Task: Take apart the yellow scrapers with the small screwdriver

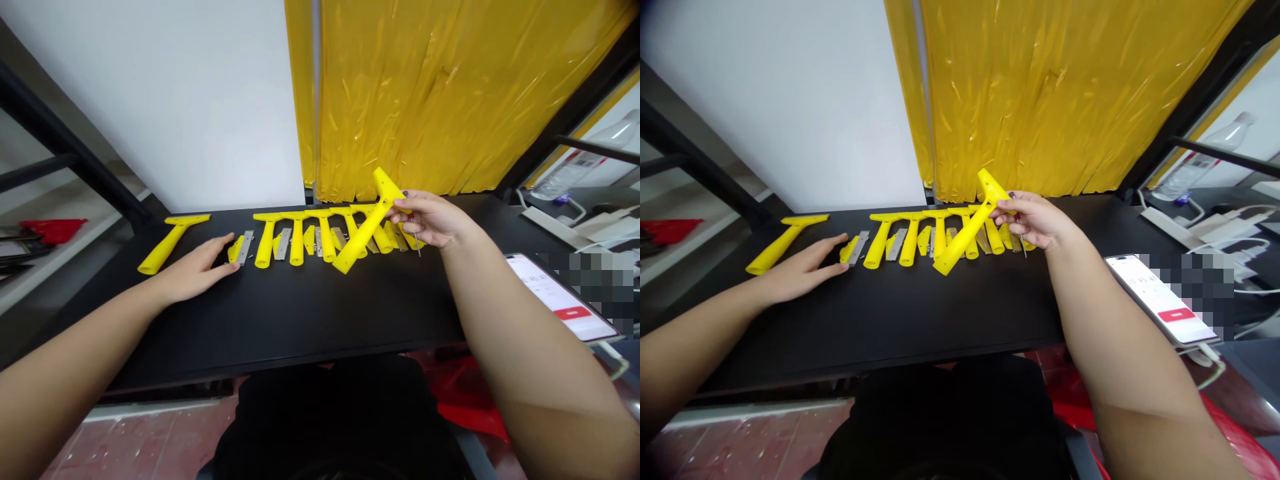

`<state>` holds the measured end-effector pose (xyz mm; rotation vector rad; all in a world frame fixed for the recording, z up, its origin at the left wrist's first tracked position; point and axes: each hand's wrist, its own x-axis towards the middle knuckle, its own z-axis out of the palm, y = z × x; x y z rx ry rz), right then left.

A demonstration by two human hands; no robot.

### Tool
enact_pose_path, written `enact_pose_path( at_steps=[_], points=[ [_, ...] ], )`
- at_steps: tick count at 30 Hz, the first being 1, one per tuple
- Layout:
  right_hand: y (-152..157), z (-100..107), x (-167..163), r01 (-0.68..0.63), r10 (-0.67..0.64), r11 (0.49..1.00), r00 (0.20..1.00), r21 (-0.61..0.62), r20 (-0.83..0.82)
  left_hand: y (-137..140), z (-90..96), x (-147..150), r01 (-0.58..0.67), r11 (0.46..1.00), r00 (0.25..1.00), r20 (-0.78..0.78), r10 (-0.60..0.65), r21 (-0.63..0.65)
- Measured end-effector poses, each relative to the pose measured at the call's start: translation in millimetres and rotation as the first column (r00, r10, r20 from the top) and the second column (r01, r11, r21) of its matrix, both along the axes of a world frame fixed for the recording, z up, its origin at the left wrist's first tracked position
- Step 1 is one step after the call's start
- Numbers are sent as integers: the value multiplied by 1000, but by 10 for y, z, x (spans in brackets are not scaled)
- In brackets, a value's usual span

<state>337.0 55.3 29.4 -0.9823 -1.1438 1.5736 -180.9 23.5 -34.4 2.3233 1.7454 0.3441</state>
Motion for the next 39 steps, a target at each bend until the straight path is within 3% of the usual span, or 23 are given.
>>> enact_pose_path(
  at_steps=[6, 16, 22, 26, 29, 32, 39],
  points=[
    [17, -19, 3, -27, 27, 1000, 1000, 6, 11, -111, -90, 199, 18, 998, 982, -184, -28, -58],
    [23, -22, 9, -28, 28, 1000, 999, 6, 24, 69, -63, 384, -19, 996, 964, -264, -4, -84],
    [26, -7, 8, -36, 36, 999, 998, 2, 52, 163, -98, 399, -6, 999, 992, -123, 0, -54],
    [26, -1, 20, -15, 14, 1000, 998, 10, 60, 233, -63, 177, -10, 999, 999, 34, 9, 37],
    [28, 0, 33, -8, 7, 1000, 998, 17, 60, 230, -3, -62, 21, 998, 1000, 2, -21, 61],
    [27, 0, 41, -14, 13, 1000, 998, 19, 58, 180, 36, -204, 79, 997, 997, -15, -79, 4],
    [27, -2, 44, -25, 23, 999, 998, 33, 64, 215, 39, -118, 120, 992, 993, 15, -120, -32]
  ],
)
